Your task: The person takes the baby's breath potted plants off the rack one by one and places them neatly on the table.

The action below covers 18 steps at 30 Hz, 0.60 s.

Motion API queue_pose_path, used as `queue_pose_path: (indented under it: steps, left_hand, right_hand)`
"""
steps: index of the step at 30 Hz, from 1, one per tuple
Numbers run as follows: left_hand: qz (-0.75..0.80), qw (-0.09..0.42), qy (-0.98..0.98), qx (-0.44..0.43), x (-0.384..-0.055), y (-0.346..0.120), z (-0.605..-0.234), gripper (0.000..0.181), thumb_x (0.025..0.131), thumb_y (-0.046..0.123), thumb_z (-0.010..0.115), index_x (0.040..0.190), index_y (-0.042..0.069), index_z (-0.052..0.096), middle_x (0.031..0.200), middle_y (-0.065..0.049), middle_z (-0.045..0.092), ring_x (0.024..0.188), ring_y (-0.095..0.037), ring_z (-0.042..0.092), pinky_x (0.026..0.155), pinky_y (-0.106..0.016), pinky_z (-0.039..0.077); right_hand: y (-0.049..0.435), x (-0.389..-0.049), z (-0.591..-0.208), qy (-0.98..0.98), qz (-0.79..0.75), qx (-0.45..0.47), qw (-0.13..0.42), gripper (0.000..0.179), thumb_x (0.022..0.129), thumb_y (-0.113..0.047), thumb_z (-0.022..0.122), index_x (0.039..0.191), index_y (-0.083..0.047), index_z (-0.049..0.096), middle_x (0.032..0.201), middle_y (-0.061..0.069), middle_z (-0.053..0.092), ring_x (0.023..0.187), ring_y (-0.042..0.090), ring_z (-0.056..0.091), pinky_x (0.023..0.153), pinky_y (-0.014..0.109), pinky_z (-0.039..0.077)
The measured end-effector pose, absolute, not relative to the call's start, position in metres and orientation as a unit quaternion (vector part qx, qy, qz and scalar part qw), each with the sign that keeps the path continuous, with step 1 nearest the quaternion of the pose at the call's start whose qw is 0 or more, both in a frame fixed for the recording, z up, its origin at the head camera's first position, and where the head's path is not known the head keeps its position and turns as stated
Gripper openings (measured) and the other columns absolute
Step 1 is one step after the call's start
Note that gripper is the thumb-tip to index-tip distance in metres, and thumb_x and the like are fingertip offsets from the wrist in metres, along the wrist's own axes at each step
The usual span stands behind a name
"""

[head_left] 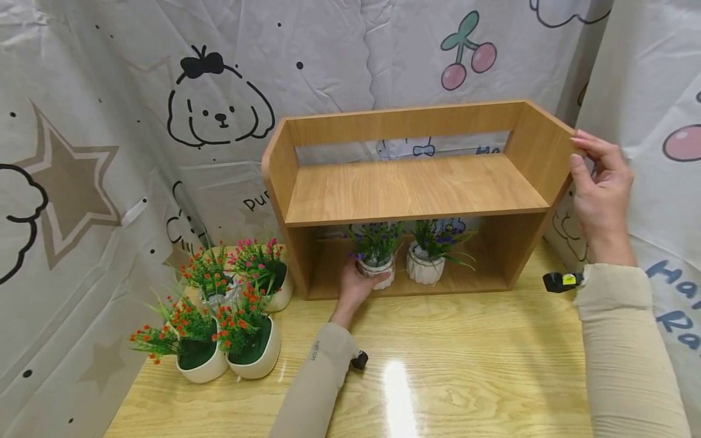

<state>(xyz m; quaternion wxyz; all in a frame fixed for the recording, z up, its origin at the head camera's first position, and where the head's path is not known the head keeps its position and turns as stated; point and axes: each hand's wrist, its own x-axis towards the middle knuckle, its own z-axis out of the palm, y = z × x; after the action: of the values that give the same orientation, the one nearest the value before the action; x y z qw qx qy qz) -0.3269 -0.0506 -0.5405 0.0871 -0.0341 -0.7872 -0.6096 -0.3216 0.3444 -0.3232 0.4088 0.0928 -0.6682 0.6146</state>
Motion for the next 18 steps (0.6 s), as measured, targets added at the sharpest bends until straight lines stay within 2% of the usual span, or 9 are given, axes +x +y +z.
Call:
queue_pose_path:
  steps: [5,10,18]
  left_hand:
    - [-0.585,0.094,-0.804,-0.041,-0.327,-0.062,-0.540,0.092,0.075,0.033,0.095,0.149,0.004,0.047,0.139,-0.017,0.063,0.130,-0.034,0.060,0.111,-0.047,0.050]
    - [-0.561,0.105,-0.819,-0.066,-0.322,-0.070,-0.534,0.090,0.075,0.035,0.095,0.147,0.005,0.050,0.136,-0.016,0.065,0.127,-0.034,0.062,0.108,-0.050,0.052]
    - [-0.543,0.090,-0.831,-0.077,-0.305,-0.081,-0.531,0.085,0.075,0.039,0.094,0.146,0.016,0.055,0.138,-0.007,0.064,0.131,-0.030,0.059,0.112,-0.051,0.049]
  right_hand:
    - [0.343,-0.323,-0.324,-0.666,0.615,0.095,0.410,0.028,0.102,0.002,0.058,0.127,-0.004,0.069,0.141,0.005,0.064,0.134,0.019,0.054,0.113,0.020,0.043]
    - [0.343,-0.323,-0.323,-0.671,0.607,0.092,0.416,0.029,0.102,0.002,0.058,0.127,-0.004,0.070,0.141,0.005,0.064,0.133,0.018,0.055,0.112,0.020,0.044]
    - [0.343,-0.320,-0.321,-0.691,0.595,0.078,0.403,0.030,0.103,0.000,0.058,0.130,-0.007,0.068,0.143,0.002,0.062,0.135,0.017,0.054,0.114,0.019,0.044]
